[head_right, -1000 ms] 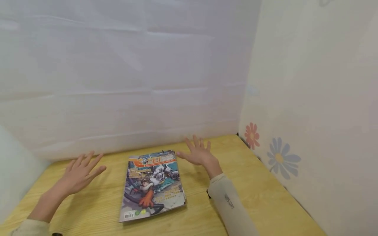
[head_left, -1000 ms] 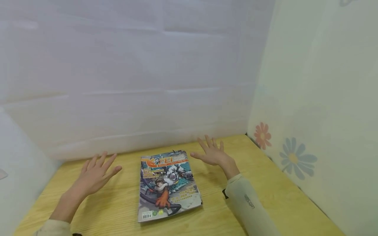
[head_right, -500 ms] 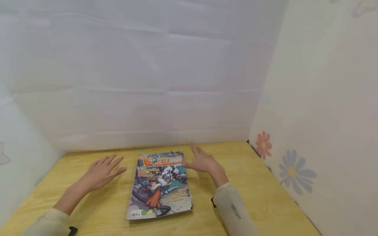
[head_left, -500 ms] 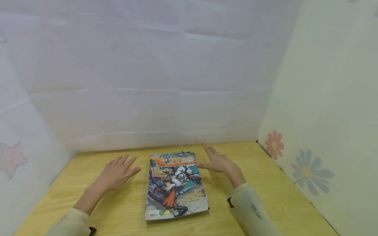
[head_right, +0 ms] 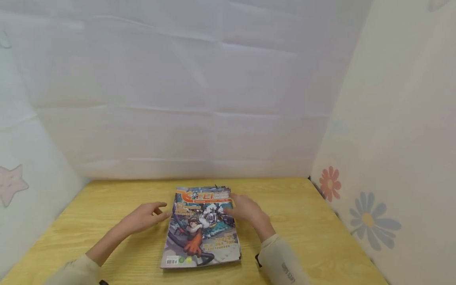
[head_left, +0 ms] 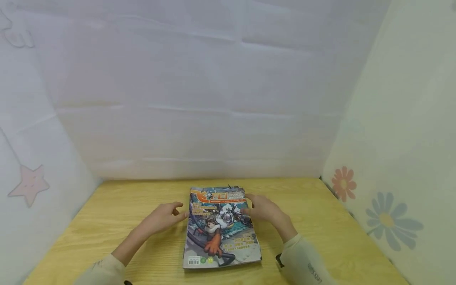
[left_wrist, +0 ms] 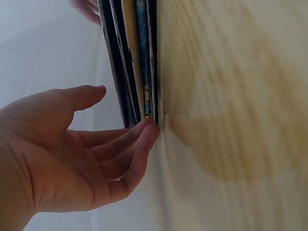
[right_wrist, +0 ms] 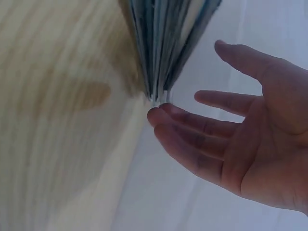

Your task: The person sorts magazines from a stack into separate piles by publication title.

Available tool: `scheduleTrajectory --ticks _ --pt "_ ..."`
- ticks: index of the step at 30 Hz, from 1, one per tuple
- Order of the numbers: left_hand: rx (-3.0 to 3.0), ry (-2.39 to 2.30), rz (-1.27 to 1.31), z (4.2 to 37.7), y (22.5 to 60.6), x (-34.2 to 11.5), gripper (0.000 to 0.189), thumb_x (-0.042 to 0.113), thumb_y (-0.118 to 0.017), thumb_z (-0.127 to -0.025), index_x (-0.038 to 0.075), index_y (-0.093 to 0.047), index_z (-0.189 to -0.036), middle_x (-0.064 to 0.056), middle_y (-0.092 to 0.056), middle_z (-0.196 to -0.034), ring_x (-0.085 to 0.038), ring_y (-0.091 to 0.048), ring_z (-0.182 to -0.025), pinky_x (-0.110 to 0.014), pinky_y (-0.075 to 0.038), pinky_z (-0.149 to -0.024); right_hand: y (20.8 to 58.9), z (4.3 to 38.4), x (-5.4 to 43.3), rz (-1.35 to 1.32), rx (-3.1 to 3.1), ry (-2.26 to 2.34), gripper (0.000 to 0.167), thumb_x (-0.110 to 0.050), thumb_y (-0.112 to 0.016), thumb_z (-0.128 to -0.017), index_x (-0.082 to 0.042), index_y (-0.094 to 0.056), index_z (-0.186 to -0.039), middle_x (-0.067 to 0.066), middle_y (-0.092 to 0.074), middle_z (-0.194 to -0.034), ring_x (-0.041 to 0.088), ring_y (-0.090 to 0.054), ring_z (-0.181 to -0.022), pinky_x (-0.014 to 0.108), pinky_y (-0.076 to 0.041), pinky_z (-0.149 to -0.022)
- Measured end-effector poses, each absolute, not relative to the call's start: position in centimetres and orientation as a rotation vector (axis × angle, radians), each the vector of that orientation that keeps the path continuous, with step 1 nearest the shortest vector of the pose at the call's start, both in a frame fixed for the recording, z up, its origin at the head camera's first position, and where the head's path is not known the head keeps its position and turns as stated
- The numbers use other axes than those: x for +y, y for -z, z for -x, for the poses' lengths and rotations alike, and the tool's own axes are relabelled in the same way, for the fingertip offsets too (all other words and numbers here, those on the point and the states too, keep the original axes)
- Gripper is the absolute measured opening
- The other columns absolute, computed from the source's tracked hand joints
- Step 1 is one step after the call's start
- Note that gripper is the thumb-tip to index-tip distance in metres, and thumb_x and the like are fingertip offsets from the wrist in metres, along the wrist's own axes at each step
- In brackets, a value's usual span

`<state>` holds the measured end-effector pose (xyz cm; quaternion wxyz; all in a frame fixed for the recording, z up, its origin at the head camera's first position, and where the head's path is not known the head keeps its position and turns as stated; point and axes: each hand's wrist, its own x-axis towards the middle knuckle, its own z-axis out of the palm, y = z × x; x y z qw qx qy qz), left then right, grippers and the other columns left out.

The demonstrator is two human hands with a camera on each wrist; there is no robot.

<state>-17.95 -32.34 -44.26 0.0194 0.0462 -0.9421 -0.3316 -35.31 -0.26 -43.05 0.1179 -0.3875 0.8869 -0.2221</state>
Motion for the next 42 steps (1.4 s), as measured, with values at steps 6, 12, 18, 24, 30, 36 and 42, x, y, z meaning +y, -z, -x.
scheduleTrajectory --ticks 6,12,18,24,30,36,42 --pt "-2.823 1.174 -0.17 18.4 44.7 -30.4 0.055 0.022 -0.074 -0.094 -0.013 -0.056 -0.133 -0.011 -0.071 -0.097 -0.023 -0.068 -0.084 -0.044 -0.057 -0.075 44.4 35.5 0.6 1.107 2.557 0.645 0.068 -0.036 -0.071 -0.098 0.013 -0.05 -0.141 0.031 -0.056 -0.135 0.043 -0.059 -0.118 0.057 -0.046 -0.099" --pt "-2.796 1.25 -0.05 18.3 45.0 -28.9 0.052 0.014 -0.077 -0.09 -0.018 -0.058 -0.127 -0.01 -0.07 -0.091 -0.022 -0.067 -0.074 -0.037 -0.056 -0.067 45.6 35.8 1.6 1.06 2.451 0.746 0.051 -0.032 -0.071 -0.098 0.015 -0.063 -0.119 0.013 -0.067 -0.078 0.023 -0.062 -0.062 0.043 -0.054 -0.069" --pt "-2.766 1.242 -0.174 18.5 44.7 -28.2 0.048 0.011 -0.078 -0.088 -0.015 -0.061 -0.125 -0.005 -0.067 -0.085 -0.021 -0.065 -0.069 -0.033 -0.053 -0.061 44.5 36.0 1.1 1.031 2.416 0.824 0.033 -0.026 -0.073 -0.097 0.006 -0.066 -0.097 0.007 -0.059 -0.068 0.023 -0.063 -0.058 0.035 -0.051 -0.056" --pt "-2.713 1.224 -0.197 18.6 43.7 -28.1 0.051 0.01 -0.079 -0.087 -0.017 -0.059 -0.126 -0.003 -0.065 -0.084 -0.017 -0.06 -0.071 -0.033 -0.051 -0.06 43.6 36.3 0.6 0.978 2.426 0.876 0.045 -0.021 -0.077 -0.093 0.016 -0.063 -0.114 0.012 -0.066 -0.079 0.023 -0.066 -0.059 0.037 -0.056 -0.061" --pt "-2.605 1.535 -0.128 18.4 44.0 -27.8 0.053 0.007 -0.076 -0.09 -0.012 -0.052 -0.133 -0.013 -0.066 -0.097 -0.023 -0.068 -0.075 -0.038 -0.058 -0.065 44.4 36.3 0.8 0.957 2.385 0.89 0.026 -0.017 -0.078 -0.093 0.007 -0.068 -0.09 0.007 -0.061 -0.064 0.019 -0.06 -0.053 0.036 -0.054 -0.053" --pt "-2.433 1.868 -0.105 18.8 43.9 -27.7 0.052 0.002 -0.07 -0.093 -0.007 -0.045 -0.138 -0.025 -0.059 -0.113 -0.031 -0.069 -0.08 -0.045 -0.06 -0.068 44.2 36.6 0.7 0.841 2.385 0.958 0.049 -0.012 -0.079 -0.091 0.018 -0.059 -0.123 0.012 -0.067 -0.084 0.024 -0.068 -0.062 0.039 -0.059 -0.059" --pt "-2.354 2.008 -0.088 19.0 43.3 -28.2 0.056 0.003 -0.07 -0.095 -0.004 -0.042 -0.143 -0.027 -0.057 -0.12 -0.031 -0.067 -0.085 -0.05 -0.059 -0.071 43.6 36.6 0.6 0.819 2.404 0.974 0.043 -0.007 -0.079 -0.089 0.018 -0.06 -0.119 0.013 -0.067 -0.084 0.024 -0.068 -0.062 0.037 -0.059 -0.057"
